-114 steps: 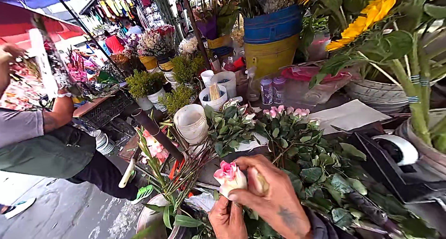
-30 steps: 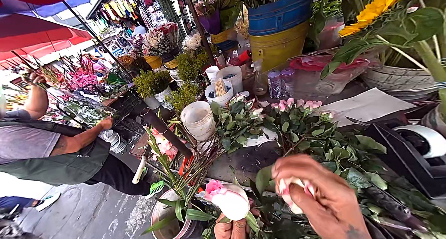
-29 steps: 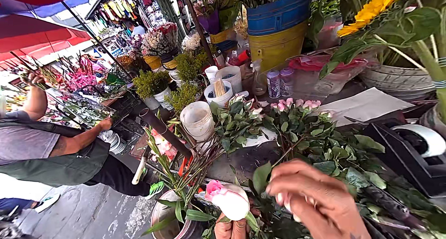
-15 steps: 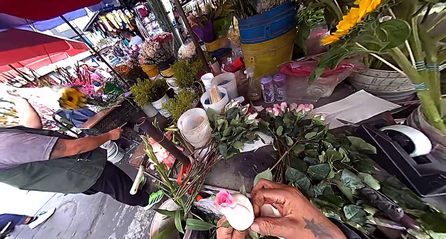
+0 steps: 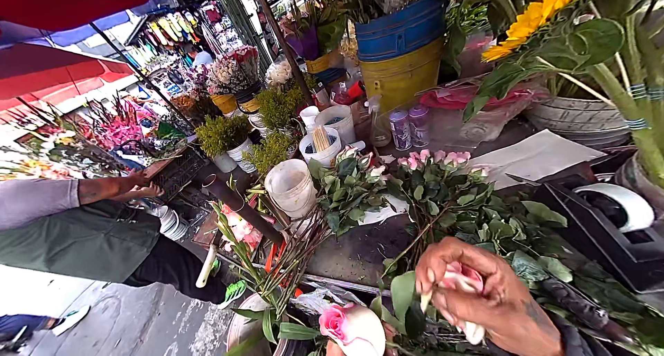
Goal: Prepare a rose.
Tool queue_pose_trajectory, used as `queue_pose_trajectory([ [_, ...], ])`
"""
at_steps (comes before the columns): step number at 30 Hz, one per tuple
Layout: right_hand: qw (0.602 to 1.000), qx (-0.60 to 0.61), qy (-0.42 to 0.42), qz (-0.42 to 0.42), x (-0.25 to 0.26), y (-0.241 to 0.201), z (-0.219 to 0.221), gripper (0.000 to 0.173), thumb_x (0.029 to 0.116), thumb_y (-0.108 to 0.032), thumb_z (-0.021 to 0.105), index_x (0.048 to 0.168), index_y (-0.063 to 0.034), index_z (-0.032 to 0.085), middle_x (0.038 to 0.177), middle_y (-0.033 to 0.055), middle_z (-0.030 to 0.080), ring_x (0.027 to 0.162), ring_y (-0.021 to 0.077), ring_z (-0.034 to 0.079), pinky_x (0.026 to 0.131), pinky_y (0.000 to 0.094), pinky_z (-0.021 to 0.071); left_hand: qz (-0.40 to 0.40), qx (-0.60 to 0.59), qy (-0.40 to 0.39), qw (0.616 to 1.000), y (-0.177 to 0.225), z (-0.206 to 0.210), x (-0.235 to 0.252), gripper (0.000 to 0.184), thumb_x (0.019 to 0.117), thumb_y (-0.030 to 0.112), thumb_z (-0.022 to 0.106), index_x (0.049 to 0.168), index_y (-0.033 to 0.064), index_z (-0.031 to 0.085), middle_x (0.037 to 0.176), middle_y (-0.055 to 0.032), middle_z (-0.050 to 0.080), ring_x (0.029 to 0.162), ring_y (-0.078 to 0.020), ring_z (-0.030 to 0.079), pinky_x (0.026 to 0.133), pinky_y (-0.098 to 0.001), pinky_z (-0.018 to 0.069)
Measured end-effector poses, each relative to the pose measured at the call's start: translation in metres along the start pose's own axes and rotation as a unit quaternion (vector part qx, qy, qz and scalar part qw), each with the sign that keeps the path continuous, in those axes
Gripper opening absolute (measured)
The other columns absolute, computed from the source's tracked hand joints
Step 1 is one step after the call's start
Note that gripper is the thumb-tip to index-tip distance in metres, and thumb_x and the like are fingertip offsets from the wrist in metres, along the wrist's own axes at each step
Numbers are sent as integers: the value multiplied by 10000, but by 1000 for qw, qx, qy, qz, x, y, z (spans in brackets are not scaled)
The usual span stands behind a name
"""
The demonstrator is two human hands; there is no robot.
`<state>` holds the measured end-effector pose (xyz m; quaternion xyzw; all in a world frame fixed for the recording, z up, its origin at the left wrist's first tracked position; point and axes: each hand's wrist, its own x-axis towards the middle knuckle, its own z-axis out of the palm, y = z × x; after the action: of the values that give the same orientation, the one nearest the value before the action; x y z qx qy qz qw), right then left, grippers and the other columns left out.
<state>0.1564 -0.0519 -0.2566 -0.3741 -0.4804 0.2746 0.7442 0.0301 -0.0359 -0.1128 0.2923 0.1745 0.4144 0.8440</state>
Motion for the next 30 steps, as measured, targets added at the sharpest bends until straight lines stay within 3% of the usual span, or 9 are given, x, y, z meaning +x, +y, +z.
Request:
queue_pose_trajectory([
  [1, 998, -13, -47, -29, 1, -4, 0, 243, 918, -157, 665, 1149, -198, 729, 943, -34, 737, 726, 4, 671, 595, 161, 554, -5, 124, 92, 988, 6, 34, 6, 168, 806, -201, 511, 786, -108, 650, 726, -123, 711, 704, -73, 690, 773, -108, 492],
  [5, 982, -151, -94, -59, -1, -9, 10, 284, 940, -337, 676, 1114, -128, 759, 802, -21, 589, 693, -56, 491, 593, 91, 373, 133, 311, -98, 936, -12, -35, 17, 126, 808, -166, 516, 823, -102, 624, 769, -24, 743, 745, 46, 676, 773, -84, 501],
  [7, 981, -180, -64, -38, -3, -14, 24, 315, 868, -359, 790, 1086, -131, 778, 741, -26, 533, 625, -75, 420, 538, 82, 308, 151, 316, 11, 936, -11, -34, 14, 180, 734, -240, 481, 726, -99, 592, 643, 14, 693, 645, 81, 634, 742, -60, 484],
  [11, 984, -175, -6, 23, -7, -13, 39, 350, 791, -316, 861, 1080, -129, 798, 774, -41, 584, 641, -75, 461, 548, 88, 361, 175, 331, 37, 927, -16, -54, 17, 175, 719, -219, 496, 742, -92, 615, 655, 30, 701, 657, 82, 639, 751, -60, 483],
  [17, 996, -17, 34, 85, -9, -6, 46, 238, 755, -198, 879, 972, -120, 820, 843, -114, 621, 753, -81, 571, 644, 78, 486, 191, 232, -92, 949, -8, 16, 11, 212, 861, -174, 488, 847, -58, 666, 809, 67, 740, 861, 108, 655, 869, -101, 493],
  [20, 984, 78, 87, 132, -5, -13, 53, 74, 771, -78, 833, 824, -125, 811, 842, -103, 679, 760, -27, 637, 674, 130, 551, 163, 253, -22, 953, -12, -24, 16, 185, 754, -189, 533, 802, -60, 657, 703, 55, 726, 704, 97, 660, 765, -69, 508],
  [25, 912, 221, 216, 270, 9, -34, 62, 252, 940, 41, 506, 813, -69, 693, 764, -17, 702, 667, 57, 667, 638, 213, 566, 47, 311, 109, 943, -14, -32, 24, 191, 772, -239, 438, 766, -110, 578, 615, -9, 643, 563, 63, 569, 684, -59, 457],
  [27, 883, 248, 291, 273, 2, -6, 47, 205, 1004, -84, 457, 880, -96, 620, 729, 6, 686, 631, 91, 672, 586, 265, 581, 72, 266, 57, 960, -21, -70, 24, 158, 807, -191, 480, 726, -81, 560, 624, -30, 648, 590, 34, 602, 686, -77, 484],
  [30, 892, 227, 344, 186, -9, 23, 18, 118, 913, -35, 470, 920, -79, 580, 810, 51, 686, 702, 140, 690, 606, 335, 604, 121, 214, -28, 969, -26, -148, 24, 106, 880, -82, 594, 825, -38, 673, 757, -36, 743, 755, -61, 727, 795, -181, 578],
])
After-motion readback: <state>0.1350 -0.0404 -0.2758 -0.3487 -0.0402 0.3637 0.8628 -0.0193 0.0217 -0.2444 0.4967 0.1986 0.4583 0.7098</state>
